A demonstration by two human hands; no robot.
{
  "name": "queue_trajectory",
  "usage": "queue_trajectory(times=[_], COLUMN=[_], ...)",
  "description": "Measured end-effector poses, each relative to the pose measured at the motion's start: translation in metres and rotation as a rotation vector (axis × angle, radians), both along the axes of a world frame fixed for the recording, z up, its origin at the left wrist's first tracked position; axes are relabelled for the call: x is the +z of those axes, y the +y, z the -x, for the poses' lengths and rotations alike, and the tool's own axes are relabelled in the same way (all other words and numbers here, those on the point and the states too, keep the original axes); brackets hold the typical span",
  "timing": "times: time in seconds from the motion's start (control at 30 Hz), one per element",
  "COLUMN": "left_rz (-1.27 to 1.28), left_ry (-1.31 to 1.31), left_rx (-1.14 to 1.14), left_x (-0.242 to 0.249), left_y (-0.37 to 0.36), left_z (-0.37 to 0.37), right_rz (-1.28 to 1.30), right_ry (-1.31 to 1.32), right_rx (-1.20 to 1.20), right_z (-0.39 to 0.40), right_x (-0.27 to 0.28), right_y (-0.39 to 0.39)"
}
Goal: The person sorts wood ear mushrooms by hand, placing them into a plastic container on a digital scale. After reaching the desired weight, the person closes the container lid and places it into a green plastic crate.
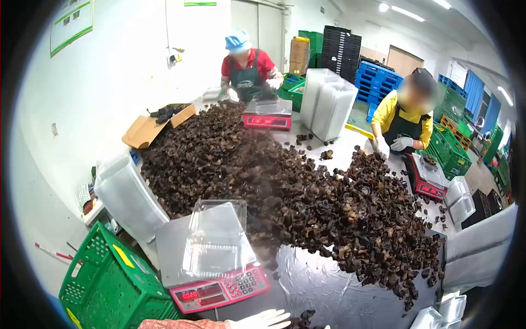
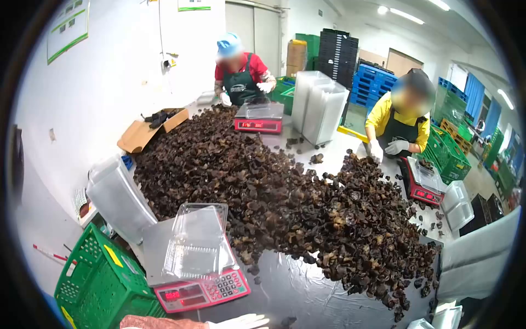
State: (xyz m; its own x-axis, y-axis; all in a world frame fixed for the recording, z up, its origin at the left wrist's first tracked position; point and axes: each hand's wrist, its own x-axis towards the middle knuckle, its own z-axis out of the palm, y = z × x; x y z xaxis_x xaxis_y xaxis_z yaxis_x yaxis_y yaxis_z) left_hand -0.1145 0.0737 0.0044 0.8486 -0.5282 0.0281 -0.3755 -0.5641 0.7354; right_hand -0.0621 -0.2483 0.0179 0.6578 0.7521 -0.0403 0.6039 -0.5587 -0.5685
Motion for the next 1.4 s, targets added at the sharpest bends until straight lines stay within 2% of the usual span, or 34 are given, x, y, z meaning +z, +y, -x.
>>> queue_trajectory(times=[0.03,0.1,0.13,0.17,0.2,0.3,0.4,0.47,0.5,0.53,0.57,0.6,0.63,0.7,0.77,0.9,0.97,1.03,1.1,1.17,1.2,1.23,1.27,1.3,1.33,1.4], left_rz=[-0.023,-0.074,-0.222,-0.004,-0.014,0.120,0.255,0.468,0.549,0.586,0.728,0.755,0.783,0.773,0.789,0.700,0.816,0.788,0.655,0.673,0.379,0.320,0.139,-0.039,-0.169,-0.117], left_ry=[-0.076,-0.229,-0.011,-0.121,-0.063,-0.205,-0.102,-0.043,0.014,-0.031,0.048,0.070,0.093,-0.025,-0.093,-0.316,-0.436,-0.490,-0.672,-0.621,-0.590,-0.523,-0.436,-0.348,-0.380,-0.399], left_rx=[0.007,0.031,-0.075,0.040,0.086,0.283,0.403,0.555,0.634,0.701,0.752,0.775,0.797,0.845,0.896,1.000,1.030,1.073,1.109,1.185,1.250,1.258,1.219,1.171,1.105,1.054], left_x=[0.002,0.006,0.021,0.002,0.004,-0.019,-0.031,-0.012,-0.007,-0.008,-0.007,-0.002,0.003,0.017,0.042,0.098,0.126,0.161,0.164,0.162,0.146,0.117,0.115,0.112,0.109,0.111], left_y=[0.000,-0.001,-0.005,-0.014,-0.016,-0.029,-0.055,-0.070,-0.075,-0.082,-0.089,-0.091,-0.092,-0.093,-0.086,-0.038,0.000,0.041,0.082,0.110,0.132,0.152,0.161,0.170,0.178,0.182], left_z=[-0.003,-0.010,-0.016,-0.010,-0.008,-0.012,-0.023,-0.030,-0.031,-0.034,-0.037,-0.039,-0.041,-0.047,-0.050,-0.054,-0.057,-0.051,-0.053,-0.051,-0.050,-0.051,-0.044,-0.038,-0.034,-0.026], right_rz=[-0.040,-0.120,-0.127,-0.125,-0.119,-0.232,-0.445,-0.552,-0.593,-0.621,-0.648,-0.668,-0.729,-0.768,-0.831,-0.909,-0.971,-1.005,-1.074,-1.021,-0.948,-0.876,-0.765,-0.802,-0.792,-0.796], right_ry=[0.029,-0.152,-0.152,-0.145,-0.145,-0.091,-0.027,0.055,0.187,0.252,0.317,0.298,0.394,0.400,0.471,0.425,0.367,0.347,0.396,0.445,0.412,0.381,0.344,0.228,0.221,0.269], right_rx=[-0.009,-0.027,0.000,0.029,0.022,-0.078,-0.232,-0.403,-0.502,-0.545,-0.590,-0.618,-0.679,-0.681,-0.692,-0.473,-0.323,-0.171,-0.073,-0.038,-0.048,-0.057,-0.049,-0.057,-0.034,-0.008], right_z=[-0.003,-0.010,-0.017,-0.017,-0.019,-0.023,-0.018,-0.018,-0.020,-0.023,-0.026,-0.031,-0.033,-0.039,-0.042,-0.057,-0.061,-0.066,-0.068,-0.076,-0.082,-0.088,-0.093,-0.087,-0.087,-0.087], right_x=[0.000,0.020,0.010,-0.002,0.004,-0.014,-0.018,-0.015,-0.011,-0.005,0.001,0.002,0.003,0.014,0.048,0.103,0.138,0.161,0.166,0.151,0.132,0.112,0.101,0.102,0.104,0.110], right_y=[0.014,0.052,0.063,0.066,0.069,0.076,0.093,0.107,0.113,0.117,0.122,0.125,0.128,0.134,0.153,0.209,0.252,0.295,0.336,0.372,0.387,0.400,0.404,0.404,0.404,0.395])
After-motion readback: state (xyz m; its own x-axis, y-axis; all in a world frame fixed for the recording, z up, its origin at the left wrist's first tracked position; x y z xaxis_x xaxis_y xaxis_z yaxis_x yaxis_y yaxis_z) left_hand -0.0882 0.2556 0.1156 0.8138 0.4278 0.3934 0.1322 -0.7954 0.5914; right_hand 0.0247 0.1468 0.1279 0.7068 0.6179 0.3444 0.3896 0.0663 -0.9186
